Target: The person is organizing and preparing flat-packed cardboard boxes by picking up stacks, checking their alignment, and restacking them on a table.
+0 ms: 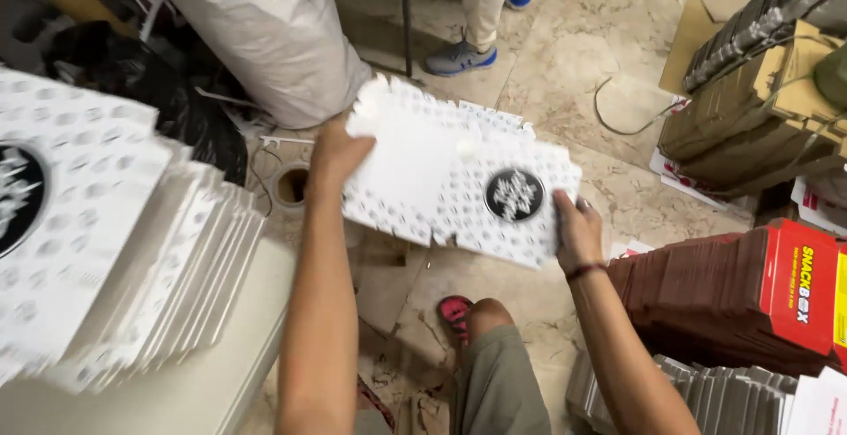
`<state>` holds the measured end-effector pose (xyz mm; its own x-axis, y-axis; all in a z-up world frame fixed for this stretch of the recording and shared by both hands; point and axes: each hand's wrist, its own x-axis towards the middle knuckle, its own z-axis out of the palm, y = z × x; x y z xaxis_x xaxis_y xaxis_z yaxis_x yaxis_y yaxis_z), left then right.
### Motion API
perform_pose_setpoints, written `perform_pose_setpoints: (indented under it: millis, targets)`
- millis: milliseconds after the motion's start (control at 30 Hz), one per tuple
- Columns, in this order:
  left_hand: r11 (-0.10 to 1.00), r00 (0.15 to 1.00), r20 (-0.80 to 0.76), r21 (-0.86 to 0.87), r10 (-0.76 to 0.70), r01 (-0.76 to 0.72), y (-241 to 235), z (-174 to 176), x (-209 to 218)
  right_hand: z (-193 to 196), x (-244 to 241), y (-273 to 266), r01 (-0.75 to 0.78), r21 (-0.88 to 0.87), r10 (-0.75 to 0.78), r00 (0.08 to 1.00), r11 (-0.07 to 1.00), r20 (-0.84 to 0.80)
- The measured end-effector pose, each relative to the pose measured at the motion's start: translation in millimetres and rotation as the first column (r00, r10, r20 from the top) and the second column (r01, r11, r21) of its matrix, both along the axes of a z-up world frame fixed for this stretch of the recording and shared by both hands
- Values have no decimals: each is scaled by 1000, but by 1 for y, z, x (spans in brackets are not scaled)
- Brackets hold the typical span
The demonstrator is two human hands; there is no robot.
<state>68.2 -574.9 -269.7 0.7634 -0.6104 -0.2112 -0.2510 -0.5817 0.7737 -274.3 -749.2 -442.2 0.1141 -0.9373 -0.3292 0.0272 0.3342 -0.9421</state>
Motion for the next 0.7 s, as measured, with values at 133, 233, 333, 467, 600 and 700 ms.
perform_pose_setpoints:
  millis: [133, 233, 333, 467, 600, 700]
  targets:
    - [994, 997, -45, 94, 65, -60, -60, -80, 90, 21, 71, -36, 30, -1, -30, 1000, 1000, -7]
    - [981, 996, -78, 188, 51, -36, -73, -92, 108, 8, 92, -57, 9, 18, -8, 998, 1000, -70]
    - [981, 995, -89, 192, 37, -19, -74, -92, 103, -22, 87, -77, -58, -11, 55, 978, 998, -201]
    - [938, 980, -201, 337, -17, 85, -74, -87, 93, -26, 71, -77, -383, -21, 281, 713, 923, -642]
    - [943, 977, -211, 327, 12, 59, -72, -97, 107, 21, 80, -60, -312, 123, 329, 791, 942, -516]
    - [942, 970, -234, 334, 61, 21, -78, -100, 105, 41, 78, -60, -342, 192, 392, 783, 920, -482]
